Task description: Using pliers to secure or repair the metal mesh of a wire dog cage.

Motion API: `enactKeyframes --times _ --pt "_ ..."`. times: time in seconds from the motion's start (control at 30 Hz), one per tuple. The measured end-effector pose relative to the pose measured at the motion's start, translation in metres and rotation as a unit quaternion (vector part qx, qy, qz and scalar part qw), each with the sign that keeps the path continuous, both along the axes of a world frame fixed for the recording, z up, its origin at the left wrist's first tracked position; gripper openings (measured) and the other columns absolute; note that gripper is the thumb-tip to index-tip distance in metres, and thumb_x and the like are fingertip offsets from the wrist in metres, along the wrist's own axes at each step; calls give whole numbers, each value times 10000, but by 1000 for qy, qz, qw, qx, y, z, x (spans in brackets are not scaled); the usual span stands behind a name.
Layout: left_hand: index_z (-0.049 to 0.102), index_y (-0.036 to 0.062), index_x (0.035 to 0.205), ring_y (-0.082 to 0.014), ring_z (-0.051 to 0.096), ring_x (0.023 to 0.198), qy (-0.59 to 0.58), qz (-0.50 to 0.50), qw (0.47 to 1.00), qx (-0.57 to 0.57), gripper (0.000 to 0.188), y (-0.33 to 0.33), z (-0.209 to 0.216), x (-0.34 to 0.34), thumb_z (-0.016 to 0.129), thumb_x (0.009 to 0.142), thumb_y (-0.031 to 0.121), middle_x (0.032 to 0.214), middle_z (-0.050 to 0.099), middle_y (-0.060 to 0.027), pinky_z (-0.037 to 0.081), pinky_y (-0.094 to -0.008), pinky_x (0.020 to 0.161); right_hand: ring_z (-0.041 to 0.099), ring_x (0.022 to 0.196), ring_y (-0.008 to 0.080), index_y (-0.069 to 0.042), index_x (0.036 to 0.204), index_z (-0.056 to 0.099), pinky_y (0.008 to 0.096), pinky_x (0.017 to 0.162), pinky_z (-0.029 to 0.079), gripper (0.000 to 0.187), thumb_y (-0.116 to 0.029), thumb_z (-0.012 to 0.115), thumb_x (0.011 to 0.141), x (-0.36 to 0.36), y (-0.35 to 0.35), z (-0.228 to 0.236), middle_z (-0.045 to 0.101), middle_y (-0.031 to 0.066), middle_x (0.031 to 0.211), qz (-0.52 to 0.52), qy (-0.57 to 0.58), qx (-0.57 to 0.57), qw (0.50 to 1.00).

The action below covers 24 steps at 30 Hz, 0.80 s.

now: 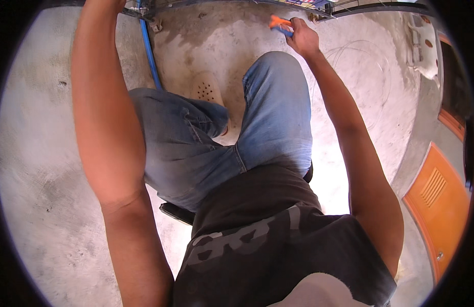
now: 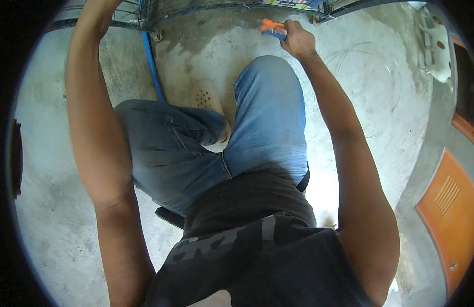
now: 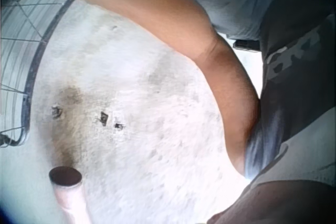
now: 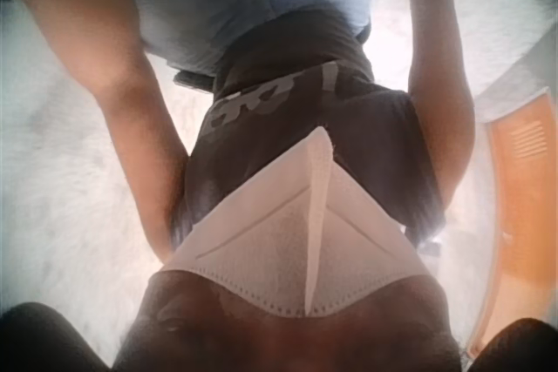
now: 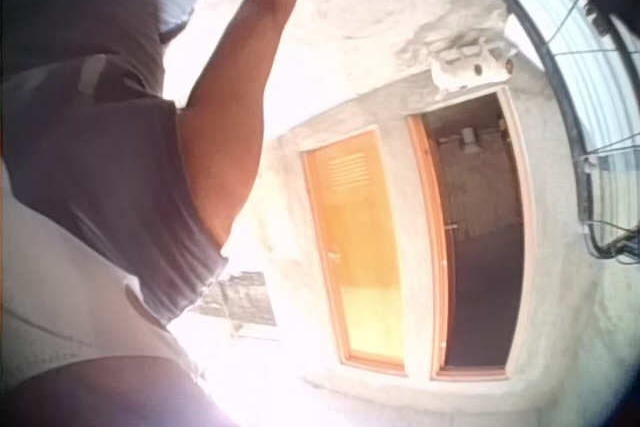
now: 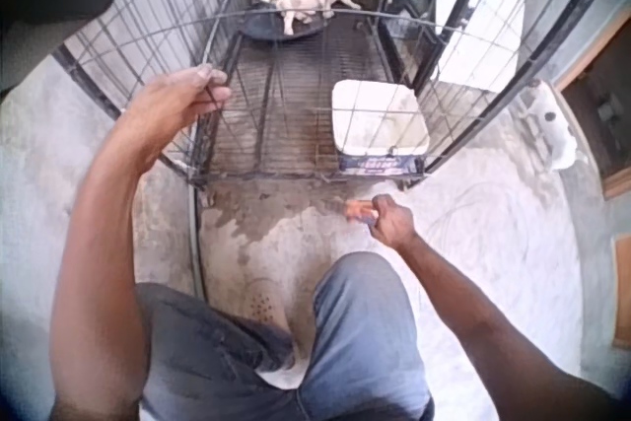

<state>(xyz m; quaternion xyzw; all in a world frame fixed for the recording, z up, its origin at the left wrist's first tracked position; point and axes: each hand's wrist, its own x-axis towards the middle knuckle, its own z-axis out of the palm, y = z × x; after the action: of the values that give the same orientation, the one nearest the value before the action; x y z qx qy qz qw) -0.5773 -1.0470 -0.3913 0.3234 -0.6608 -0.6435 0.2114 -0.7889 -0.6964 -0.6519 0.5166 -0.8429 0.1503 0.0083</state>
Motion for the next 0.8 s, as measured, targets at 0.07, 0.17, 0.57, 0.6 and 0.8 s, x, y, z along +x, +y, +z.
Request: enactKeyframes --times 0.07,0.17,0.57,0.6,0.8 --pt "596 -60 1161 -173 624 1010 8 27 984 176 375 31 5 -28 464 1001 252 1065 658 -115 478 -266 933 656 750 364 -52 986 539 440 647 537 353 -364 613 839 -14 10 -27 628 174 938 -109 -5 63 992" --pt "592 -50 1190 -173 622 1022 -72 -31 988 -131 387 89 11 -22 458 1002 261 1091 658 -113 461 -274 949 658 767 367 -46 1000 538 447 662 539 365 -363 614 838 -12 21 -44 637 178 932 -148 -33 75 986" --pt "568 -67 1218 -207 621 1040 -48 -2 999 -23 408 37 -31 -25 475 991 259 1116 655 -147 468 -293 944 633 819 404 -56 959 570 475 711 501 385 -421 598 841 9 7 -49 645 192 911 -209 -164 49 963" --pt "561 -66 1228 -210 623 1035 -38 -55 992 -104 410 52 -18 -21 485 988 258 1109 657 -147 471 -297 939 630 831 410 -52 949 569 487 719 493 398 -435 589 843 14 7 -46 645 207 898 -201 -169 42 964" --pt "624 -11 1146 -232 645 1040 -86 7 982 -170 508 38 4 16 538 926 438 1076 687 -130 430 -385 996 618 879 412 -45 933 542 497 732 486 450 -468 623 801 38 82 -56 638 205 944 -195 -164 85 963"
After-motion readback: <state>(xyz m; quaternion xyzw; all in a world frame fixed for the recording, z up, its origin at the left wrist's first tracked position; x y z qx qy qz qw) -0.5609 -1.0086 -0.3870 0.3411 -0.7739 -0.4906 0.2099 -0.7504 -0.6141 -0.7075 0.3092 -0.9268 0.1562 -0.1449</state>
